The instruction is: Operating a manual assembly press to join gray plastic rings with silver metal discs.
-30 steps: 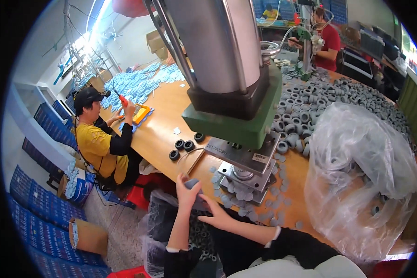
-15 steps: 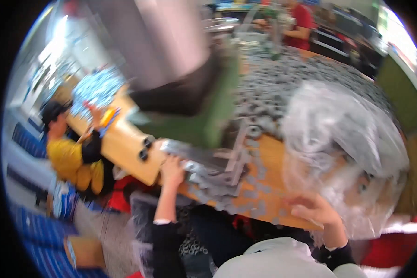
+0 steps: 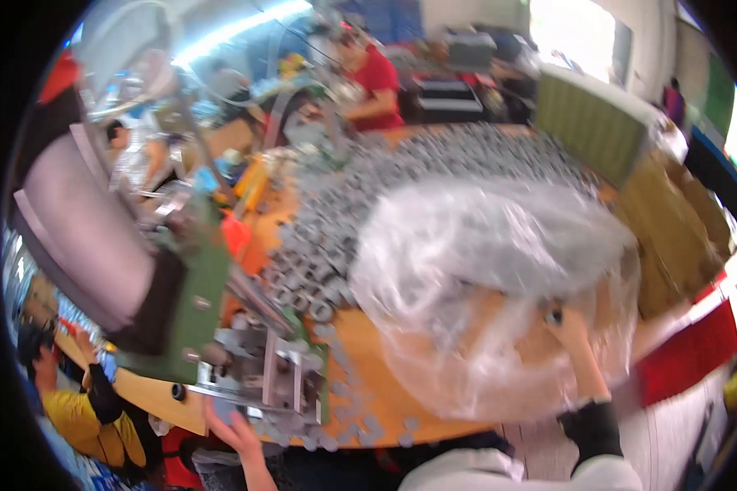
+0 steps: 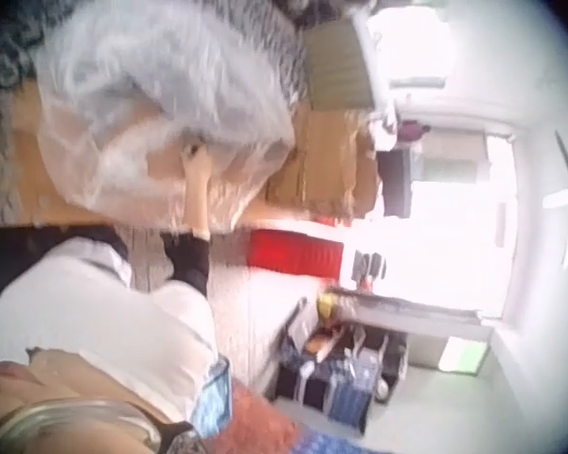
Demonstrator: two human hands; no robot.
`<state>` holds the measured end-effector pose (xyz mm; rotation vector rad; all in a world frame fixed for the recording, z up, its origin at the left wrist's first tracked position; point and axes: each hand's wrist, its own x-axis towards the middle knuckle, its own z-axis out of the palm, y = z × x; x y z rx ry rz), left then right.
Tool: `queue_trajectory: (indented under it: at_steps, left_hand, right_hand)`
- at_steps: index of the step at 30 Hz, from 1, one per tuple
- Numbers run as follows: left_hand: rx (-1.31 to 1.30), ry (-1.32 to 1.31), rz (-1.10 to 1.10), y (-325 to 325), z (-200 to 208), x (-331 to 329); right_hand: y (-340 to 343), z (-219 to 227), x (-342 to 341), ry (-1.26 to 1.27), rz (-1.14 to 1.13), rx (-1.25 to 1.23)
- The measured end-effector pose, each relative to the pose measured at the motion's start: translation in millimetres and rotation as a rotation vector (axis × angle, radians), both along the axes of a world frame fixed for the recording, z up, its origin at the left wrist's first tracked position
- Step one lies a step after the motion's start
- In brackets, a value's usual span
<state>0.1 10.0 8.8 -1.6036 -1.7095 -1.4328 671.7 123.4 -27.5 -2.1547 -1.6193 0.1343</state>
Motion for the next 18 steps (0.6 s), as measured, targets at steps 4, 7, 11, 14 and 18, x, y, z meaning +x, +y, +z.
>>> queue_trajectory:
  at_steps: [4,7,11,14,18]
  left_hand:
    - [-0.123,-0.237,-0.132,25.3,38.8,51.2]
    - [-0.140,-0.416,-0.135,43.8,76.5,77.2]
    - [-0.011,-0.377,-0.057,47.5,68.6,83.1]
    - [0.007,-0.372,-0.070,61.3,62.8,84.6]
    - [-0.073,-0.177,0.082,49.9,56.8,90.3]
  right_hand:
    - [-19.0,11.8,-18.9,-0.132,-0.065,0.111]
    - [-32.1,41.7,-47.1,0.089,0.011,0.262]
    - [-33.4,84.2,-121.0,0.668,0.168,0.150]
    - [-35.3,110.8,-187.3,0.627,0.539,0.286]
    - [-38.0,139.9,-291.3,0.702,0.953,0.140]
